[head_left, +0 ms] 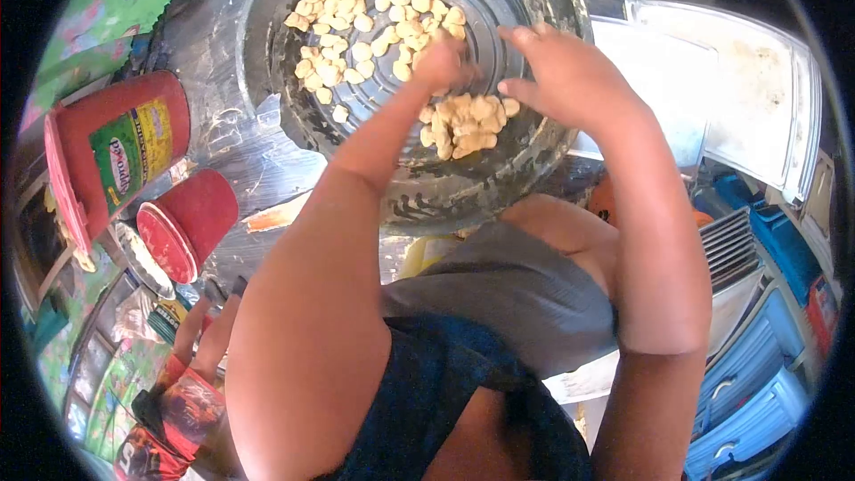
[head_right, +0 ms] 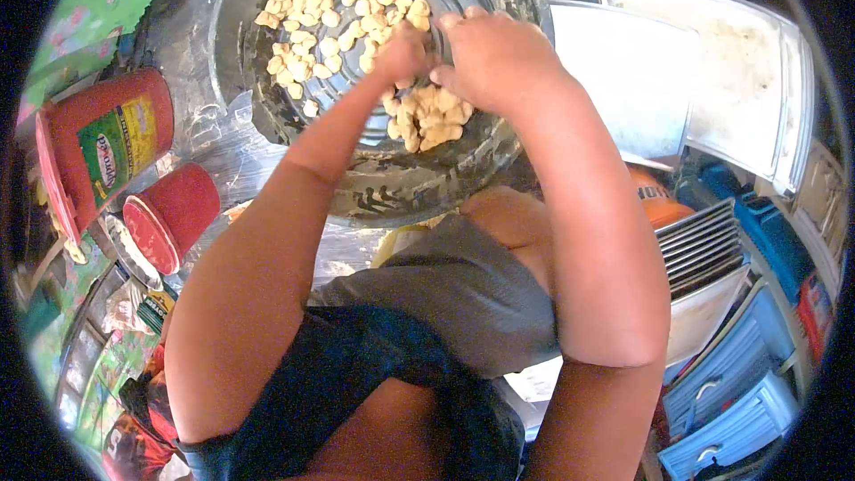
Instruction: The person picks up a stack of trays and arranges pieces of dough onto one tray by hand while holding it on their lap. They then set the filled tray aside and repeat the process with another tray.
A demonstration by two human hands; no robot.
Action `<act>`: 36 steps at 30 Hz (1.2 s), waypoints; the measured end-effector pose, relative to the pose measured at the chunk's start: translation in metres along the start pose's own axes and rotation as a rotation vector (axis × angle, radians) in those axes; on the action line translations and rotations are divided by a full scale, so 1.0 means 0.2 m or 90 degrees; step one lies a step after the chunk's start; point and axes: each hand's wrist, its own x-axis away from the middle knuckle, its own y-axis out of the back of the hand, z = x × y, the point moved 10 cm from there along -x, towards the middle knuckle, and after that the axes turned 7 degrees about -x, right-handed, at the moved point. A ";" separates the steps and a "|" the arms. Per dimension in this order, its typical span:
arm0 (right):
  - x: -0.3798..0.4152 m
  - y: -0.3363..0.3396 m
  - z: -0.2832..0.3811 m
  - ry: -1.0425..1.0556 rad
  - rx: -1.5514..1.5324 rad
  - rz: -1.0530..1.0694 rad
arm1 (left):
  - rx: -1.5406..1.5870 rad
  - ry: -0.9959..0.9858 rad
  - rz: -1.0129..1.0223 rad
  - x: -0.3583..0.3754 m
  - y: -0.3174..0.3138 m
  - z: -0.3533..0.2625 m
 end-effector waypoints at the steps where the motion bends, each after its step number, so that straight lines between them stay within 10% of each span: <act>1: 0.01 0.00 0.02 0.030 0.019 -0.024 | -0.008 0.121 -0.170 -0.05 0.17 0.25; 5: 0.02 -0.01 0.04 0.047 0.020 -0.050 | 0.387 0.380 -0.228 -0.14 0.34 0.87; 8: 0.01 -0.02 0.03 0.039 0.021 -0.036 | 0.107 0.400 -0.055 -0.18 0.22 0.66; 16: -0.01 0.04 0.05 0.067 0.013 -0.067 | -0.216 0.042 0.338 0.44 -0.21 -0.31; 36: -0.08 -0.05 -0.13 -0.069 0.021 0.010 | -0.041 0.135 0.014 0.57 -0.29 0.00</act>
